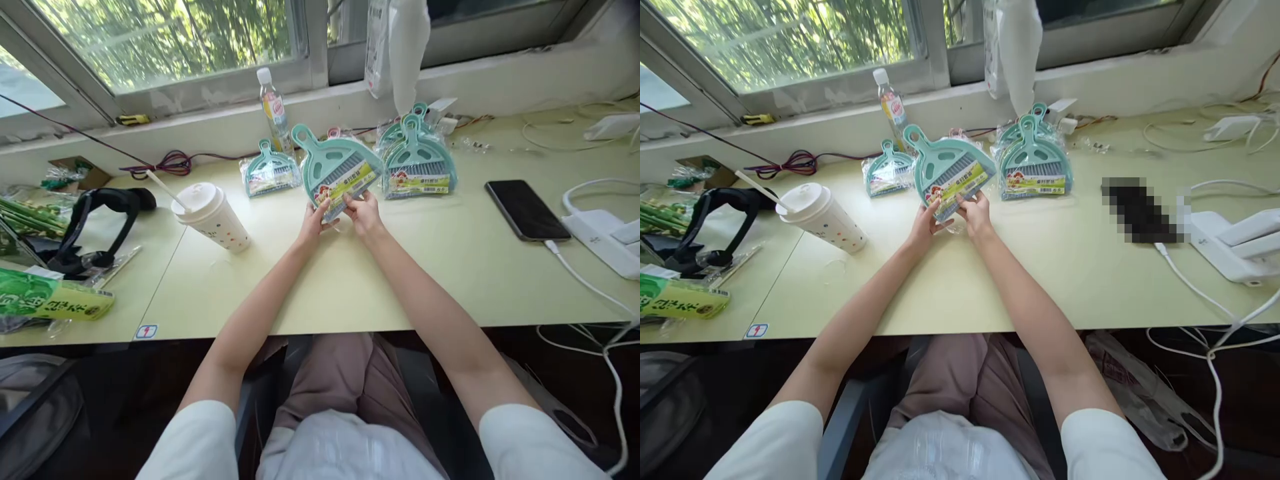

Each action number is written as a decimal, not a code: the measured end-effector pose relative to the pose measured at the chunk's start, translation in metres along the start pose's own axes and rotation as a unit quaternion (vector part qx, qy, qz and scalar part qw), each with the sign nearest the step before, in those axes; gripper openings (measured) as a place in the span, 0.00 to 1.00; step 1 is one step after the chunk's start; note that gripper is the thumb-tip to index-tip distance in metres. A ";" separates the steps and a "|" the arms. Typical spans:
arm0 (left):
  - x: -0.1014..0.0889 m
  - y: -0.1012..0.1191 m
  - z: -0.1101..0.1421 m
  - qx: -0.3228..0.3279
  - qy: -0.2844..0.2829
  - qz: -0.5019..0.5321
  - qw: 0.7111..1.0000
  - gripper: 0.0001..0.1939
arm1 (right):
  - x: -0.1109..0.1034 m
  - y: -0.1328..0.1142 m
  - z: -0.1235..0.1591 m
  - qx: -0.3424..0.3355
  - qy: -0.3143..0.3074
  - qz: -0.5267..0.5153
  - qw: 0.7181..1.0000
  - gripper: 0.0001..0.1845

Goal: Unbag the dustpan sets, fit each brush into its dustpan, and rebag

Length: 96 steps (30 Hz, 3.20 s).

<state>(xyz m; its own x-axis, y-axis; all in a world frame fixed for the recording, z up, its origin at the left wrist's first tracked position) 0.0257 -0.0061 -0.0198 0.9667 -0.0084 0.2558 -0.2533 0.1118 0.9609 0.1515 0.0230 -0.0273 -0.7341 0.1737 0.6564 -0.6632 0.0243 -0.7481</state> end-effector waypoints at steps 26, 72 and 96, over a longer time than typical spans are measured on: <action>-0.007 -0.006 -0.007 0.046 0.052 -0.002 0.998 0.28 | -0.001 0.012 0.001 0.030 0.008 0.018 0.999 0.13; -0.027 0.002 -0.024 0.031 0.052 -0.049 0.997 0.26 | -0.002 -0.034 -0.003 0.054 -0.066 0.292 0.953 0.06; -0.059 0.026 -0.024 -0.083 0.007 -0.089 0.993 0.15 | -0.028 -0.037 -0.024 -0.336 -0.099 0.574 0.740 0.07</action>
<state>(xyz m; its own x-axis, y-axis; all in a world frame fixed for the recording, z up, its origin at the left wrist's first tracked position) -0.0369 0.0210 -0.0127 0.9962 -0.0295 0.0820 -0.0710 0.2722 0.9596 0.1997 0.0412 -0.0202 -0.8091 0.3138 -0.4969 0.5871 0.4689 -0.6599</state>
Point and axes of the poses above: each hand's wrist, its own z-axis away from the middle knuckle, its own x-axis out of the palm, y = z × x, the point moved 2 cm from there along -z, towards the middle knuckle, and after that the axes turned 6 degrees about -z, right-handed, at the moved point
